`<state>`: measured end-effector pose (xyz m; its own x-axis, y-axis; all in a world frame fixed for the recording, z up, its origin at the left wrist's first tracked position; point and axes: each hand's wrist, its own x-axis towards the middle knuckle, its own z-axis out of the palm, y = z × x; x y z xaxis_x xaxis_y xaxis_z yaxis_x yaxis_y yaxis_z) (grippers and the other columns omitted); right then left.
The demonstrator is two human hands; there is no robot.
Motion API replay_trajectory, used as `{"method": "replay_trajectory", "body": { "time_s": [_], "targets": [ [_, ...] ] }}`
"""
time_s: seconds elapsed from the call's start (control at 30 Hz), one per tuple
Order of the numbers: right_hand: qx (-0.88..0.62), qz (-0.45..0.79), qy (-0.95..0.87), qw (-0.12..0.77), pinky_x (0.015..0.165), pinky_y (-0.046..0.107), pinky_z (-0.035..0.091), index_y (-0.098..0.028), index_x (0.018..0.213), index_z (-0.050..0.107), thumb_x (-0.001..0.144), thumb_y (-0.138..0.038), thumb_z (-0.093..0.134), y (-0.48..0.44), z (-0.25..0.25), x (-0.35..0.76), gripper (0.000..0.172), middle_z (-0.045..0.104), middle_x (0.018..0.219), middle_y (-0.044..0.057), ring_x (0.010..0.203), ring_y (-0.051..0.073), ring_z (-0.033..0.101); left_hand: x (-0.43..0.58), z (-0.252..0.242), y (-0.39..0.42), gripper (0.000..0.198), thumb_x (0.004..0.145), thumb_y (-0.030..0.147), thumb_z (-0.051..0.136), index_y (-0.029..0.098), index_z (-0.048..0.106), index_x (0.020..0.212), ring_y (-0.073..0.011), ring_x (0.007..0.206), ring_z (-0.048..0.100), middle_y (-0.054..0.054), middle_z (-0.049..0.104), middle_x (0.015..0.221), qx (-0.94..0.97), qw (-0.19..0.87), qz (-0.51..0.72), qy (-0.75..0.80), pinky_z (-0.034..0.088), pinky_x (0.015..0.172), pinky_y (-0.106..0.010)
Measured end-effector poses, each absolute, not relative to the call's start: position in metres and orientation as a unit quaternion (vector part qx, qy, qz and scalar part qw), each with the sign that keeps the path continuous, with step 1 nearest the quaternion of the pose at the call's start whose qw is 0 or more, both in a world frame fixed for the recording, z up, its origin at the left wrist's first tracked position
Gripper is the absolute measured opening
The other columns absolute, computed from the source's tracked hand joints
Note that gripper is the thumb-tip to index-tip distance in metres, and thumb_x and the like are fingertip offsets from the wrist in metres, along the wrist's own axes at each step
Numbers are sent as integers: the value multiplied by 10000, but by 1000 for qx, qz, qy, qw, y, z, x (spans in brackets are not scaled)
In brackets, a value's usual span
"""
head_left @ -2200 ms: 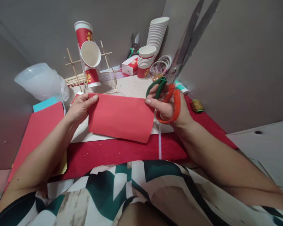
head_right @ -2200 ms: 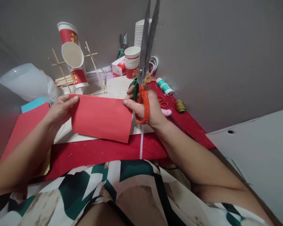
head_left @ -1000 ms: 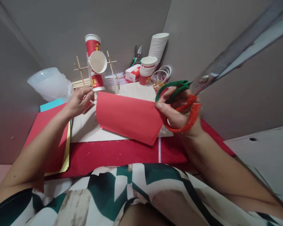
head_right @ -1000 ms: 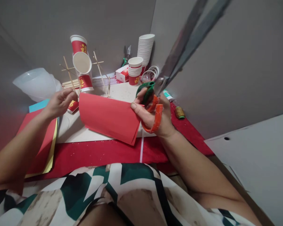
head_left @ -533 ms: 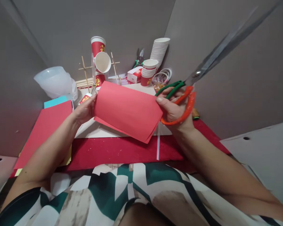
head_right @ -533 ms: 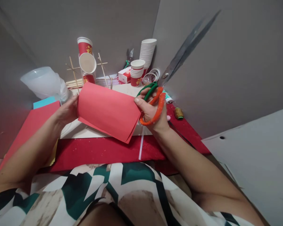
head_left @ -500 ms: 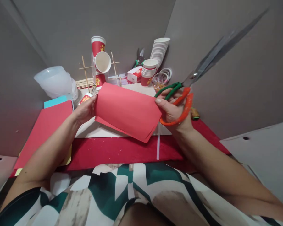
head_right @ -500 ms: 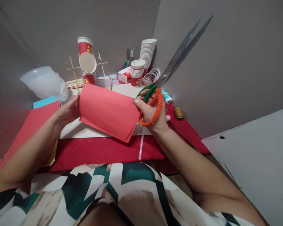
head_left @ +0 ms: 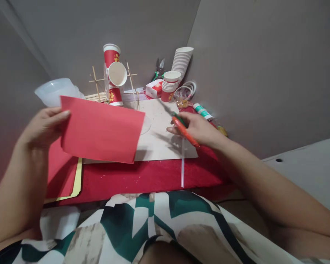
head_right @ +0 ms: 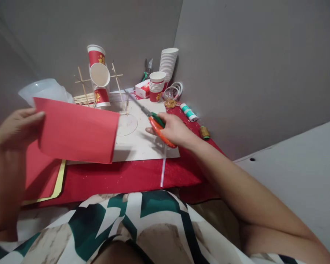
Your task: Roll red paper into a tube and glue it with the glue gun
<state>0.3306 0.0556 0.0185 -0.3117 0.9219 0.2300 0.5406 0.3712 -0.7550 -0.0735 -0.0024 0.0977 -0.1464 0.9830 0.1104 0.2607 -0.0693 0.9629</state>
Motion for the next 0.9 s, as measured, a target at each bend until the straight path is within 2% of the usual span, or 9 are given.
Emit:
{"method": "replay_trajectory", "body": {
  "time_s": [0.1,0.2,0.27,0.33,0.5,0.6,0.7,0.8,0.9],
  "targets": [
    [-501,171,-832,167,600,314,414,-196,786,614,803,-463,674,59,17,322,274,662,744,58,682,219,602,-96,114,-20,188,737,487,816,351,798,866,-331,1051,713,56,801,881,551,316,523,569,638,763,-433],
    [-490,110,-863,45,634,330,416,-170,962,679,878,-479,580,59,15,301,335,741,916,132,802,280,669,-97,113,-24,210,739,512,810,351,794,874,-345,1062,709,48,798,865,549,316,534,560,640,771,-464],
    [-474,99,-875,10,659,339,430,-163,1045,684,879,-477,581,60,13,286,370,751,1020,157,888,311,691,-90,106,-19,256,720,524,823,336,798,893,-344,1025,719,51,793,832,546,338,529,555,639,767,-463],
    [-453,99,-886,3,689,340,453,-158,1078,686,857,-450,612,65,12,275,373,746,1083,164,941,319,695,-81,99,-13,260,682,515,854,305,794,822,-319,952,737,48,783,772,538,373,516,552,635,731,-421],
    [-380,190,-904,48,764,315,509,-181,1115,713,820,-317,660,83,11,278,329,762,1069,104,929,261,704,-60,86,-3,366,610,447,916,200,810,858,-261,796,758,-70,799,825,538,459,479,520,615,689,-325],
    [-383,241,-869,202,802,348,538,-189,1011,739,872,-372,621,90,21,292,259,769,995,89,923,254,704,-52,81,0,341,662,427,894,179,810,882,-249,768,759,-87,796,807,553,488,450,503,608,683,-310],
    [-375,347,-786,347,770,375,561,-185,934,735,910,-568,573,85,44,298,416,763,937,105,865,246,705,-43,78,6,306,716,402,864,177,811,915,-230,769,756,-81,799,833,573,514,417,483,605,701,-296],
    [-336,484,-759,277,745,321,551,-173,886,722,910,-686,508,71,71,288,556,749,950,113,868,219,696,-30,75,14,282,760,370,840,176,809,961,-205,786,752,-76,803,893,595,541,377,459,598,751,-283],
    [-302,525,-778,167,608,260,473,-171,715,641,889,-668,550,60,85,273,534,672,746,50,676,151,609,-17,70,22,284,796,368,811,180,801,1009,-205,837,750,-76,801,943,613,559,351,434,591,805,-299]
  ]
}}
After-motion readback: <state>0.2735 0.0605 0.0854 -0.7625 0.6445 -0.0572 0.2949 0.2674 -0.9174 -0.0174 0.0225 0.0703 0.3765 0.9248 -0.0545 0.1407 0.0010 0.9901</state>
